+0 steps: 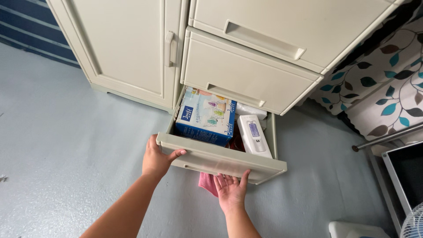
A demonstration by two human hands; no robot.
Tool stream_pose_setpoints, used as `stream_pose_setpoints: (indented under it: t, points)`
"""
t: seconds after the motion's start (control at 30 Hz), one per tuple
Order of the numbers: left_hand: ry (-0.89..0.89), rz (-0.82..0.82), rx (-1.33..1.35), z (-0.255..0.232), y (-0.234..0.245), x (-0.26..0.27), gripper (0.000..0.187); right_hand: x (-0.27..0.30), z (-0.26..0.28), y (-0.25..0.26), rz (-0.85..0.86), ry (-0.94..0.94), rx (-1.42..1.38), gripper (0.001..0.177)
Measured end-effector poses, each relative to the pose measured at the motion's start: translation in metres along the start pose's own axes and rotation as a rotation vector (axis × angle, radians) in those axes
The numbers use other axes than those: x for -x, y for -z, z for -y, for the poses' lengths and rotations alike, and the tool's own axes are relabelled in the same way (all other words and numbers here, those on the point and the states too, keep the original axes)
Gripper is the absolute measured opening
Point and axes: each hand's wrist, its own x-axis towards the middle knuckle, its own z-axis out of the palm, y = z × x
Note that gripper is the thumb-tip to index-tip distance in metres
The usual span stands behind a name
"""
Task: The person opens and closes multiple drawers and cabinet doors, then wipes the cabinet surfaces with a pink cloth. The person handles items inside the drawers, including a white box and plastic-wrapped items, before closing them and continuing to wipe the cabinet exterior.
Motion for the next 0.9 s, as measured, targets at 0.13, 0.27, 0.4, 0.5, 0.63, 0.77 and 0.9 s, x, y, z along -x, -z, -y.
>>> stream_pose_setpoints:
  t: [0.13, 0.27, 0.4, 0.5, 0.63, 0.77, 0.9]
  points:
    - [-0.085, -0.04, -0.028, 0.014, -0.008, -0.002, 0.105, 0.005, 0.006, 0.006, 0.071, -0.05, 0.094, 0.107]
    - [-0.066, -0.014, -0.025, 0.022, -0.014, -0.008, 0.105, 0.016, 0.016, -0.007, 0.24, -0.256, 0.804, 0.089]
    - [-0.048, -0.018, -0.056, 0.026, -0.014, -0.008, 0.106, 0.016, 0.045, -0.043, 0.616, -0.264, 1.38, 0.062]
    - [-0.052, -0.006, -0.025, 0.024, -0.012, -0.008, 0.103, 0.007, 0.093, -0.074, 0.495, -0.054, 1.485, 0.037]
    - [-0.02, 0.017, -0.058, 0.016, -0.01, -0.007, 0.106, 0.004, 0.147, -0.094, 0.13, 0.762, 1.523, 0.034]
    - [0.008, 0.035, -0.071, 0.014, -0.005, -0.003, 0.11, 0.008, 0.156, -0.087, -0.038, 1.084, 1.885, 0.081]
    - [0.046, 0.056, -0.11, 0.008, -0.001, -0.004, 0.123, 0.005, 0.147, -0.082, -0.122, 0.945, 1.928, 0.088]
